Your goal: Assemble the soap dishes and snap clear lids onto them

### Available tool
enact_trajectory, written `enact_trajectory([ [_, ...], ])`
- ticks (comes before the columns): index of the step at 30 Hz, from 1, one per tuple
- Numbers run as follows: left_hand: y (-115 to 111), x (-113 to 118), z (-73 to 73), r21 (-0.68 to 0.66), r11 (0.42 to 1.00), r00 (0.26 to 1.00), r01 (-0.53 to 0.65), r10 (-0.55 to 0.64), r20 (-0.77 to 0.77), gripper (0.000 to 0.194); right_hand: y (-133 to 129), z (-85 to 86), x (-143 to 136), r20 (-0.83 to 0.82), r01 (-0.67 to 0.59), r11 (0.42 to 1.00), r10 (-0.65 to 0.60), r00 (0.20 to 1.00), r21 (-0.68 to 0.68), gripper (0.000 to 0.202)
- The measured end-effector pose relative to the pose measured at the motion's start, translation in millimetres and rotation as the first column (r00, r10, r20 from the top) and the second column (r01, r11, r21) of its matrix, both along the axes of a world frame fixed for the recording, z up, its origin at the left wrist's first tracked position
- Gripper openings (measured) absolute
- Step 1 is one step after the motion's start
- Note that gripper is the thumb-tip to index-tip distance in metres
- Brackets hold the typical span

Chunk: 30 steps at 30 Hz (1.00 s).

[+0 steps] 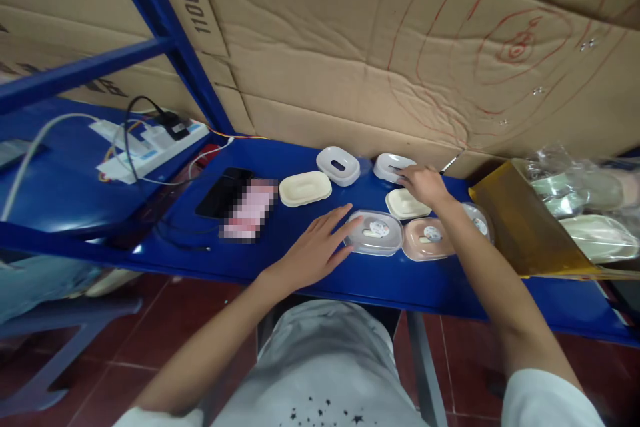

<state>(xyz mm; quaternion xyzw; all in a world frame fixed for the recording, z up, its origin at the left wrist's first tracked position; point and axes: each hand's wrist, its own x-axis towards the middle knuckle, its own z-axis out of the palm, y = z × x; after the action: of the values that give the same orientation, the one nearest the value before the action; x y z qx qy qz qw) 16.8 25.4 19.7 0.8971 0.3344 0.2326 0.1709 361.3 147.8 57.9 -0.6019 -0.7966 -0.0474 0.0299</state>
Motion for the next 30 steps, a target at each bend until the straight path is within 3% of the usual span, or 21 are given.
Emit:
enact_trajectory([
  [4,-8,-6,-3.6,-0.028,0.996,0.993,-0.082,0.084,0.085,0.061,-42,14.9,-14,-0.127,-0.065,0.988,0.084,0.988,0.143,0.036],
  [8,-18,-12,2.8,-0.073,0.979,0.921,-0.193,0.206,0.330,0.078,-113,29.8,-63,-0.212,-0.392,0.893,0.436,0.875,0.221,0.033],
  [10,-25,-19,3.7,-0.058,0.971,0.895,-0.232,0.237,0.378,0.066,-140,32.0,-91,-0.185,-0.518,0.835,0.547,0.816,0.184,0.031],
  [12,-34,-30,-0.1,-0.046,0.957,0.879,-0.285,0.280,0.385,0.045,-150,29.9,-111,-0.173,-0.595,0.791,0.612,0.772,0.144,0.033],
  [15,-50,-54,-13.0,-0.081,0.923,0.848,-0.376,0.378,0.373,0.031,-132,21.8,-120,-0.210,-0.614,0.780,0.625,0.752,0.122,0.036],
  [17,-61,-70,-23.0,-0.108,0.899,0.838,-0.425,0.435,0.330,0.030,-107,15.8,-116,-0.226,-0.549,0.826,0.562,0.795,0.123,0.037],
  [21,-80,-90,-37.7,-0.092,0.883,0.854,-0.461,0.469,0.223,0.026,-53,6.5,-96,-0.145,-0.314,0.947,0.320,0.936,0.060,0.042],
  [25,-86,-90,-44.2,-0.040,0.902,0.895,-0.431,0.432,0.113,0.028,-21,3.2,-58,-0.039,-0.154,0.985,0.152,0.988,-0.075,0.049],
  [30,-80,-84,-48.5,-0.039,0.900,0.892,-0.434,0.435,0.125,0.027,-18,3.0,11,0.029,-0.112,0.969,0.122,0.992,-0.219,0.053],
])
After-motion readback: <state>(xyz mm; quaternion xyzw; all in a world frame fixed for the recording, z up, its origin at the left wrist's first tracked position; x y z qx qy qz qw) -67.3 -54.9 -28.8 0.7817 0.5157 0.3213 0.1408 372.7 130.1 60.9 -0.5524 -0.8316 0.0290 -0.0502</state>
